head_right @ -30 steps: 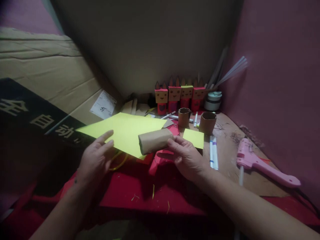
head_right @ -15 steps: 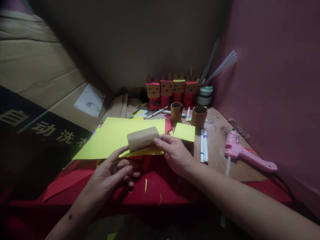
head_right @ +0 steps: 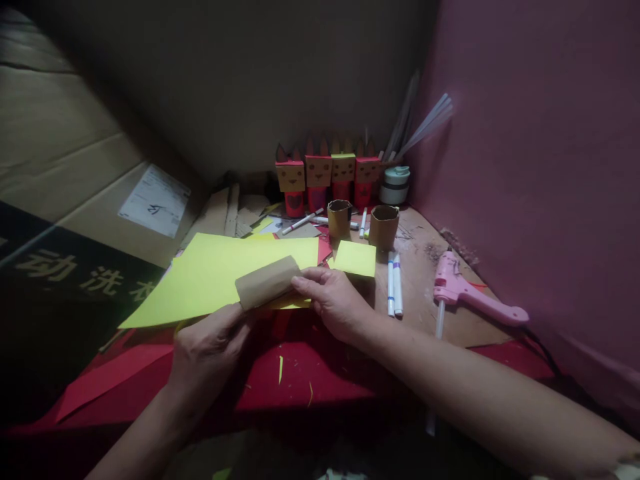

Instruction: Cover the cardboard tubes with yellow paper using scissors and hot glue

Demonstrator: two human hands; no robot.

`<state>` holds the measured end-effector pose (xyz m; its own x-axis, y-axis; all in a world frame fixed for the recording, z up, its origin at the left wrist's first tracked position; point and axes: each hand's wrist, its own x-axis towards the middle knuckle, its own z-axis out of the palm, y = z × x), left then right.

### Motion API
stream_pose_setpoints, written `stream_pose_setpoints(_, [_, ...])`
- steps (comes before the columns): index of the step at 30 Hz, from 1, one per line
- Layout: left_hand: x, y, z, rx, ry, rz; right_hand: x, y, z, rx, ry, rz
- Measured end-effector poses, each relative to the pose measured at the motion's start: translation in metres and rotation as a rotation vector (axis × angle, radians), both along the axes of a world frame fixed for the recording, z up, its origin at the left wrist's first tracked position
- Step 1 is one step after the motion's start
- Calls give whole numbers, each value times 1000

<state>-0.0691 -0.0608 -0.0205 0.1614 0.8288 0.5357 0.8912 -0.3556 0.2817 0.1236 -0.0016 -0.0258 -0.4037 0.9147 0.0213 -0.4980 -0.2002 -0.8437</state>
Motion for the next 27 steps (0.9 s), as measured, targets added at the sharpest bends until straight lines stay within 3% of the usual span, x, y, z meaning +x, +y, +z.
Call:
stream_pose_setpoints(4, [-3,5,6,-5,-17,13,1,-3,2,52,-14,7])
stream_pose_setpoints(10, [-12,6,13,9,-100,85,5,-22,17,300,-541,-272])
stream_pose_setpoints(16, [-15,2,11,148,17,132,2,-36,20,542,-722,-370])
stream_pose_setpoints(18, [-17,3,10,213,90,115,0,-34,17,406,-637,-304])
stream_pose_setpoints(21, [-18,2,6,257,130,29,-4,-24,14,21,-326,-102])
stream_pose_setpoints(23, [-17,1,4,263,117,-40,-8,-18,14,-138,-160,-62])
stream_pose_setpoints(25, [-15,-2,2,206,40,-77,-10,-12,14,-195,-73,-75])
stream_pose_setpoints(27, [-13,-6,1,45,-116,-64,-12,-8,11,-190,-27,-81])
